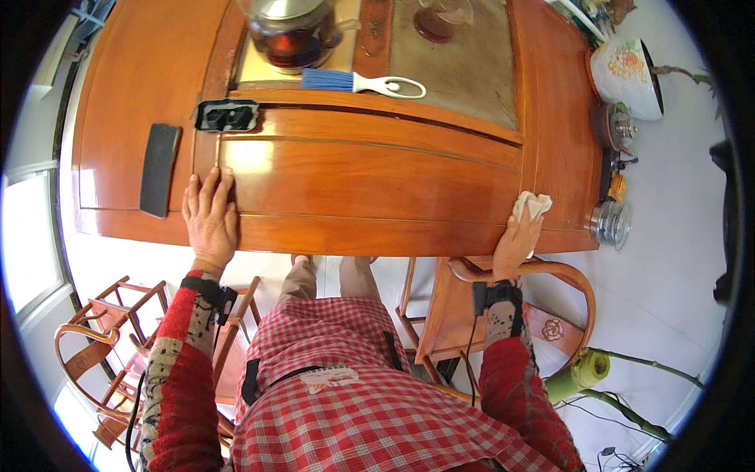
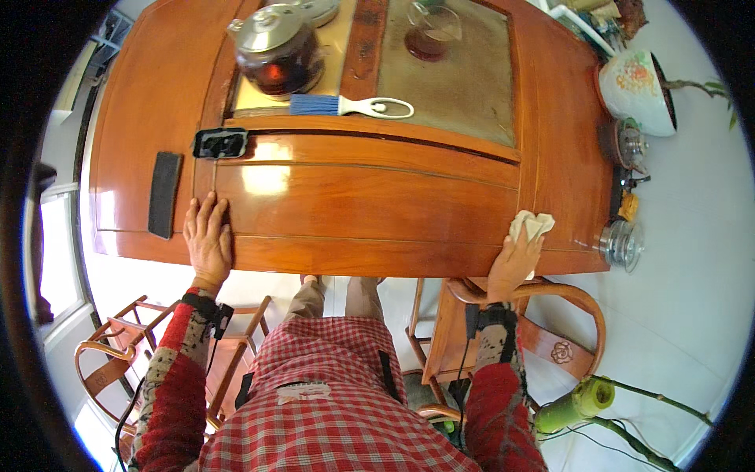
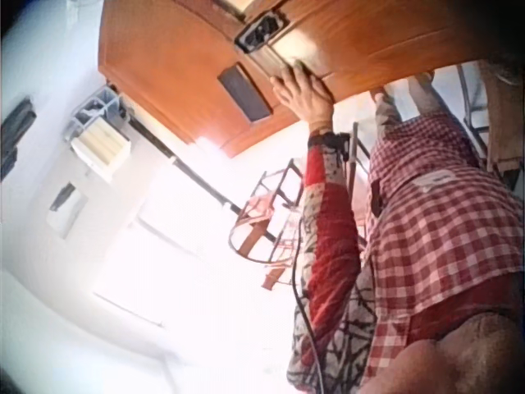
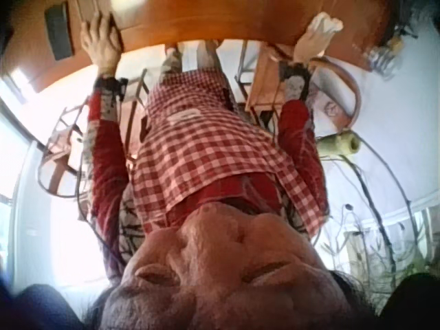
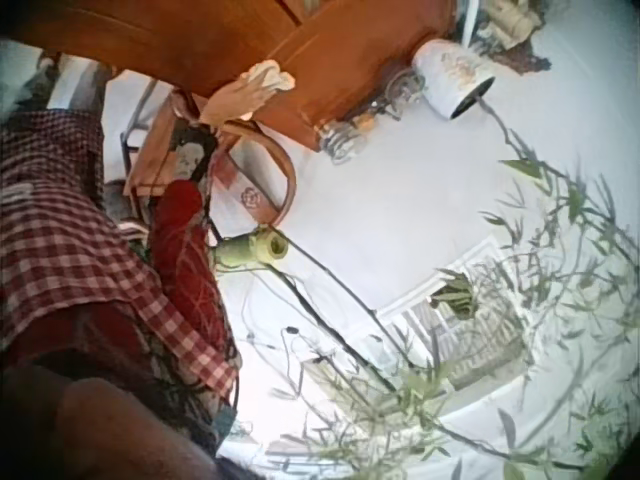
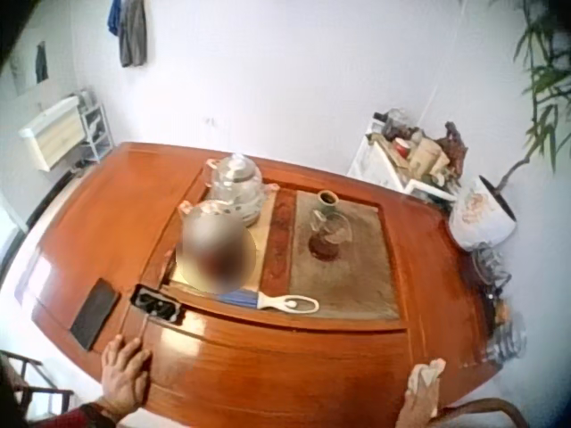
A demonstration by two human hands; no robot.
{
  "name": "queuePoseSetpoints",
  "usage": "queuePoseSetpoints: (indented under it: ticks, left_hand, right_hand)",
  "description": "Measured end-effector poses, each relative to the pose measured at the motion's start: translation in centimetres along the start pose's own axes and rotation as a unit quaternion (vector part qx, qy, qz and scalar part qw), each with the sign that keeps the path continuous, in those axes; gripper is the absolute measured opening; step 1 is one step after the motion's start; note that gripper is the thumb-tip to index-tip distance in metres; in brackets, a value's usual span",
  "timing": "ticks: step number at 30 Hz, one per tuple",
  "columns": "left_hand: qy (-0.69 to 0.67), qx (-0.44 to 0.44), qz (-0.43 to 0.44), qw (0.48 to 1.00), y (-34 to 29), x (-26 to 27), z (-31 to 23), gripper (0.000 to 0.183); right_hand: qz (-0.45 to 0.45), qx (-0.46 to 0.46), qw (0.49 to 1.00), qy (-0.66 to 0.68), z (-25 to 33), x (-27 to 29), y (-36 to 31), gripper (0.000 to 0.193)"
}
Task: The person wipes a wooden table with a cloth, moving around the table to clean different sections. They briefly shift a chair to access the side of the table and continue wiping the surface.
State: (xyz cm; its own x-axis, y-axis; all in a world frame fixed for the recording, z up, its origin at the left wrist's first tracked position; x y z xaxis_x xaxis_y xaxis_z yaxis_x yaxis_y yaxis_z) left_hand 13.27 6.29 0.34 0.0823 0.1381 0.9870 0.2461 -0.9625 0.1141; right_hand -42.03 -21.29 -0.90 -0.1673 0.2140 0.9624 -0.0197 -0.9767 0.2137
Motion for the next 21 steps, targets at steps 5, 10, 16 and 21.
queuePoseSetpoints:
  ticks: [5,10,16,21]
  left_hand:
    - [-0.025,0.004,-0.016,1.000,-0.1,0.1,0.1,0.048]
    - [-0.047,0.010,-0.011,0.999,-0.1,0.2,0.2,0.051]
    - [-0.076,0.017,-0.013,0.997,-0.3,0.3,0.5,0.049]
    - [-0.080,0.013,-0.035,0.996,-0.3,0.3,0.7,0.049]
  right_hand:
    - [0.035,0.058,0.998,0.008,8.4,-0.1,-6.0,0.052]
    - [0.139,0.206,0.968,0.034,18.1,0.1,-12.0,0.049]
    - [0.217,0.315,0.919,0.091,26.3,1.1,-16.1,0.038]
    - [0.248,0.373,0.888,0.101,33.1,1.2,-20.0,0.033]
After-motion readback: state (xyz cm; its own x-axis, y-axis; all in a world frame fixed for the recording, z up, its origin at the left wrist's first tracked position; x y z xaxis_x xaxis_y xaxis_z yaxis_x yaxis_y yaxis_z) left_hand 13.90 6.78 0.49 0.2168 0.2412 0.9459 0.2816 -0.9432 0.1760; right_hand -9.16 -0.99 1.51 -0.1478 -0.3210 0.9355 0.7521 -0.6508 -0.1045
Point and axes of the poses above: each hand's wrist, its own y-axis towards the middle knuckle, its own x-axis out of the back of the hand, z = x × y, the point moved 7 cm from there along y, towards the middle knuckle, and after that the axes turned 11 degrees about -x, right-handed, at the moved point
